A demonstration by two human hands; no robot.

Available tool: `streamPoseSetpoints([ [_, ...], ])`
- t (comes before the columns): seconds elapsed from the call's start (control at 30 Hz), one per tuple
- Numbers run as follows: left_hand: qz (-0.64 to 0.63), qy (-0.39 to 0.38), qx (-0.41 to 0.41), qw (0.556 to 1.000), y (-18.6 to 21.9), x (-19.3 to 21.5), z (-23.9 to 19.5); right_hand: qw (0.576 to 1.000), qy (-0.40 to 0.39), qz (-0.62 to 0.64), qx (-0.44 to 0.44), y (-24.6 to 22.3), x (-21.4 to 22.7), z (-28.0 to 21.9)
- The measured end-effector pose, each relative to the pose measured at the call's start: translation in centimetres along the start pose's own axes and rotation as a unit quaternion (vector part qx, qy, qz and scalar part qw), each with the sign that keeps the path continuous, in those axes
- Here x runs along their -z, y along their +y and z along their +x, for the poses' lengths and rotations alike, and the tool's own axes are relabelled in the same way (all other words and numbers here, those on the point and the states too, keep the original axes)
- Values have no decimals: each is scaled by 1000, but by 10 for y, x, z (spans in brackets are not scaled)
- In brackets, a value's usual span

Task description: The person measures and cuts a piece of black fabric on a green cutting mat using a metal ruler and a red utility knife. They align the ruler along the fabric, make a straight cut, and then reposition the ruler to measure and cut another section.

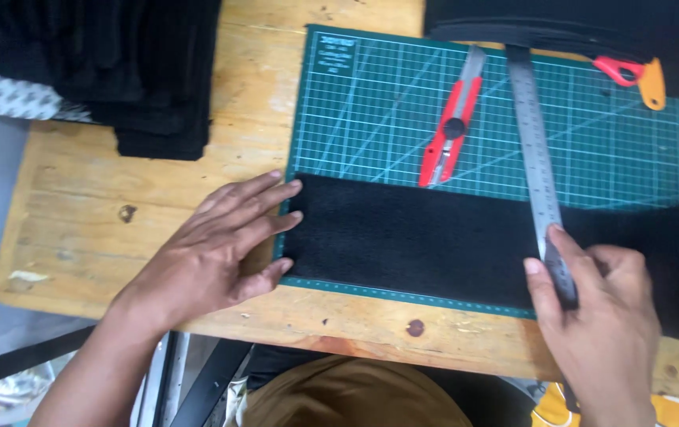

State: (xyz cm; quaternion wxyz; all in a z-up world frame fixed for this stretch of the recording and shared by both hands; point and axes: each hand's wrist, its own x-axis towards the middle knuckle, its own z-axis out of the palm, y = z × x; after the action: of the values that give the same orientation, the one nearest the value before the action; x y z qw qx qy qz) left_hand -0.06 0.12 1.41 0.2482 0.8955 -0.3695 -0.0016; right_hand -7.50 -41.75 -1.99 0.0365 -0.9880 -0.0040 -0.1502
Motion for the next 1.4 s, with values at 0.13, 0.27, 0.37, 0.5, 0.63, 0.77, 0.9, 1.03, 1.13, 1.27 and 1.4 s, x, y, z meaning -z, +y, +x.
streamPoseSetpoints([
  [0.13,-14,-7,6,1000,-2,0,-2,1000,8,-27,7,5,-6,-4],
  [0.27,-15,1,4,1000,-2,-3,-4,998,1,-60,0,11,-12,-7],
  [0.37,-14,22,-4,1000,0,-4,-4,998,8,-58,-3,17,-19,-11],
  [0.5,-7,26,1,1000,-1,-6,-6,997,1,-76,-16,13,-16,-11],
  [0.63,-10,34,-10,999,-3,-5,-6,997,21,-68,-2,16,-21,-13],
  [0.77,-19,22,-7,1000,-7,-7,-8,997,38,-66,22,26,-28,-16],
  [0.9,-28,13,6,1000,-9,-8,-10,1000,-6,-12,23,27,-22,-4],
  [1.03,-21,19,-6,1000,-13,-12,-11,998,-5,42,43,31,-24,1],
  [1.13,-18,27,-12,999,-13,-12,-12,997,-5,52,49,32,-26,1],
  [1.27,-13,27,-17,999,-15,-13,-12,997,-6,65,46,28,-25,1],
  [1.4,-21,28,-11,999,-12,-10,-11,996,-15,81,33,25,-23,2],
])
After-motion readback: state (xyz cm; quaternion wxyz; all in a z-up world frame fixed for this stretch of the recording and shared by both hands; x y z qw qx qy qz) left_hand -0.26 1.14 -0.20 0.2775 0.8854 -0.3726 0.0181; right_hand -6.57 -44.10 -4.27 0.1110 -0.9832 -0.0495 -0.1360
